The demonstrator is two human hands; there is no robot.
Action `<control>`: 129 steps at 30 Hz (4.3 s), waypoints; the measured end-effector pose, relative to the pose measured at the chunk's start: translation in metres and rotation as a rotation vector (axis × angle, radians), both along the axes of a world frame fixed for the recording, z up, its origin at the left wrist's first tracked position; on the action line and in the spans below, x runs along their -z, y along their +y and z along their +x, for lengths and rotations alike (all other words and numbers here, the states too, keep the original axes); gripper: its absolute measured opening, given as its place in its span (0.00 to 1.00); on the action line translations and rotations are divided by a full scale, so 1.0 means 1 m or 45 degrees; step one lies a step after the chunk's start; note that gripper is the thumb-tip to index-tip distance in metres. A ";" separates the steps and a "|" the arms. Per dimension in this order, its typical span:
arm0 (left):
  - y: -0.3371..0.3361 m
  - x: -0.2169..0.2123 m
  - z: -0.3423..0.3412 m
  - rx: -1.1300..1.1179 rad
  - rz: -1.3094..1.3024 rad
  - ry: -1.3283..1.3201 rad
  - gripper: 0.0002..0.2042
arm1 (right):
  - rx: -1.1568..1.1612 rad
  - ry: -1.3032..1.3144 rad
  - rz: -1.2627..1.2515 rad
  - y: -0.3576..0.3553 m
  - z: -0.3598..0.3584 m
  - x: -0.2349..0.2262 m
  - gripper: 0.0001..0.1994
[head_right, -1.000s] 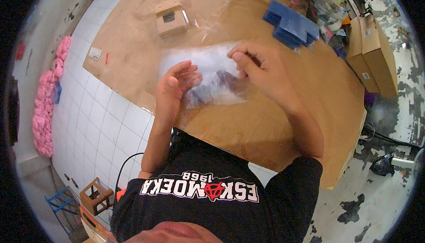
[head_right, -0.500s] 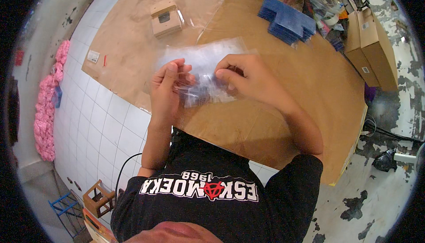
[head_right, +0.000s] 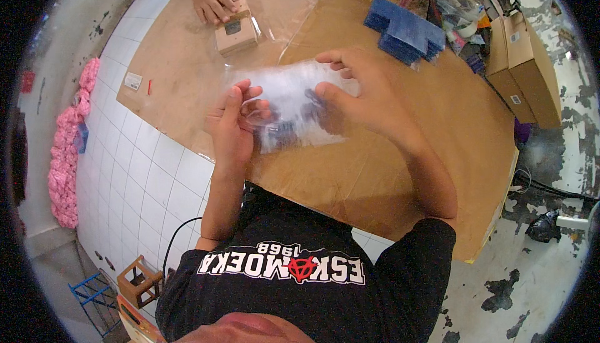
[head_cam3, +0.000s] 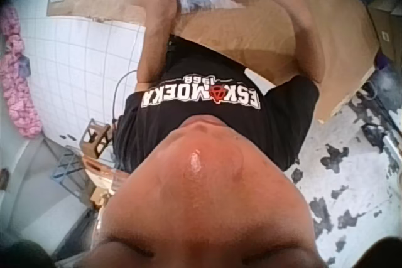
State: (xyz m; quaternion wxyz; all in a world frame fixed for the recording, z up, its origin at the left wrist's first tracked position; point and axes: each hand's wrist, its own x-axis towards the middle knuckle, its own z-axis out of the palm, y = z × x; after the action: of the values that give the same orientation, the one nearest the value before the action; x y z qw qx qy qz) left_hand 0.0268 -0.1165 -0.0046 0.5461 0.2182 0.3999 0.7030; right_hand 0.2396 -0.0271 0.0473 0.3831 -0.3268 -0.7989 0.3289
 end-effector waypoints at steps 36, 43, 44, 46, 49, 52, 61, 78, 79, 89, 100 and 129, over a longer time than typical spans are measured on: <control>0.064 -0.037 -0.038 0.673 0.142 0.778 0.06 | -0.188 -0.066 -0.810 0.023 0.018 0.006 0.07; 0.113 -0.004 -0.048 0.962 0.092 0.769 0.07 | -0.068 0.080 -0.934 0.060 0.027 0.051 0.10; 0.116 0.000 -0.049 0.978 0.069 0.705 0.07 | -0.062 0.086 -0.976 0.061 0.028 0.051 0.10; 0.120 0.004 -0.055 1.044 0.134 0.699 0.07 | -0.058 0.076 -1.002 0.063 0.028 0.057 0.10; 0.121 0.008 -0.058 1.080 0.180 0.673 0.07 | -0.060 0.066 -1.016 0.065 0.027 0.057 0.10; 0.121 0.010 -0.059 1.077 0.166 0.662 0.07 | -0.061 0.052 -1.012 0.063 0.023 0.050 0.09; 0.123 0.009 -0.059 1.092 0.154 0.652 0.07 | -0.082 0.079 -0.989 0.064 0.025 0.054 0.09; 0.122 0.020 -0.059 1.002 0.047 0.590 0.08 | -0.073 0.084 -0.948 0.059 0.023 0.048 0.07; 0.121 0.016 -0.057 0.983 0.024 0.572 0.08 | -0.074 0.103 -0.956 0.058 0.024 0.047 0.08; 0.127 0.027 -0.061 0.866 0.097 0.396 0.08 | -0.069 0.101 -0.917 0.063 0.029 0.056 0.10; 0.130 0.023 -0.061 0.786 0.034 0.225 0.07 | -0.011 0.219 -0.959 0.065 0.029 0.054 0.13; 0.122 0.010 -0.046 0.452 0.119 0.662 0.07 | 0.613 -0.977 0.443 0.102 0.101 0.001 0.13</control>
State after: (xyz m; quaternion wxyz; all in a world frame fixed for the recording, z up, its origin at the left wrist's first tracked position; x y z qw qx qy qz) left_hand -0.0190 0.0059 -0.0149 0.5293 0.4817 0.4490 0.5350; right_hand 0.3407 0.0745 0.0462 0.1750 -0.5312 -0.8274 -0.0516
